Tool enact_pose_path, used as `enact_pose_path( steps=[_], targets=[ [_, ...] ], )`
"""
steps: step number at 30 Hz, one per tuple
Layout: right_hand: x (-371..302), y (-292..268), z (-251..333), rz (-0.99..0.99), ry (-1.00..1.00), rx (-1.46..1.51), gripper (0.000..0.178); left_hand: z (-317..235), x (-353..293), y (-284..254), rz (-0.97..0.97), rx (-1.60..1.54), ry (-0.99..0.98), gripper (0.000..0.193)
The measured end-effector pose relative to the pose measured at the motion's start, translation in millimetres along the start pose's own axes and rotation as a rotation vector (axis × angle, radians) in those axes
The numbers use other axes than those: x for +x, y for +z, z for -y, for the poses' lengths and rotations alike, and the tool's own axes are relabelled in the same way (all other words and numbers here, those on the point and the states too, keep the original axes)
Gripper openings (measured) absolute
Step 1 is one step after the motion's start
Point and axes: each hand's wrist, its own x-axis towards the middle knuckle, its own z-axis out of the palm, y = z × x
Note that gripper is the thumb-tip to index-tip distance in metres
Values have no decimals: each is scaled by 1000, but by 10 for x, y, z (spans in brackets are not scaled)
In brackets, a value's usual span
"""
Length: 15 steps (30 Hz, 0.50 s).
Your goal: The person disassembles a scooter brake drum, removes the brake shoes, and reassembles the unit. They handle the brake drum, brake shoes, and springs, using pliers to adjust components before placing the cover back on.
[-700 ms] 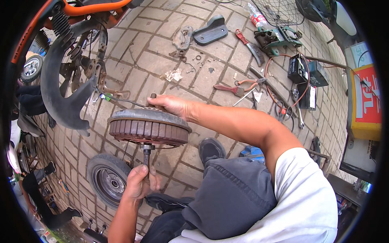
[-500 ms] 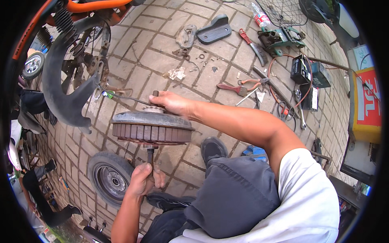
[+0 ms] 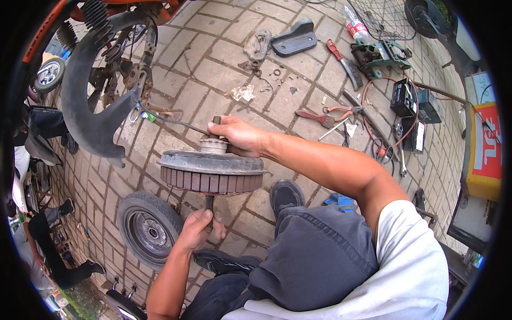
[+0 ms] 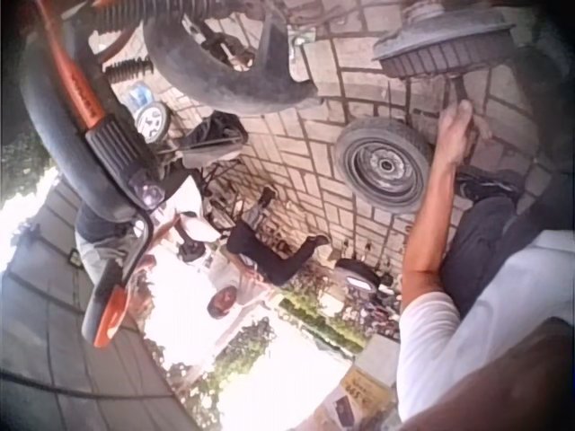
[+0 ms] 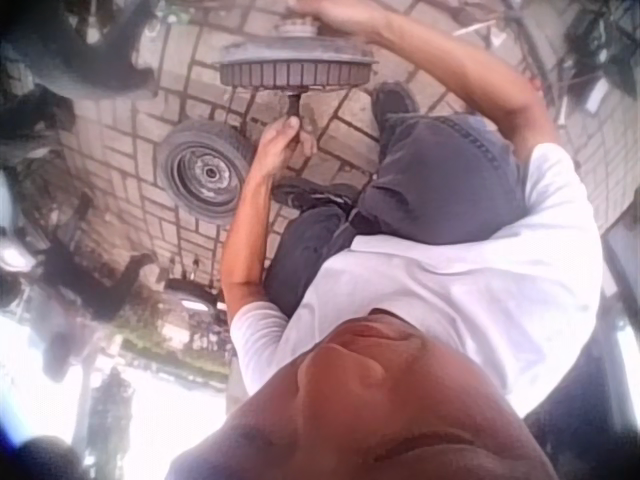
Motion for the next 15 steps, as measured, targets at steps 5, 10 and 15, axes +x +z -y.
enact_pose_path(
  steps=[5, 10, 15],
  targets=[
    [25, -34, -18, 7, -2, -3, 20, 18, 18, 7, -10, -30, -18, 38],
    [33, -43, -27, 0, 11, 4, 21, 37, 22, 10, -11, -37, -20, 37],
    [34, -19, -26, -3, -23, -49, 23, 50, 37, 0, -38, 5, -47, 36]
  ],
)
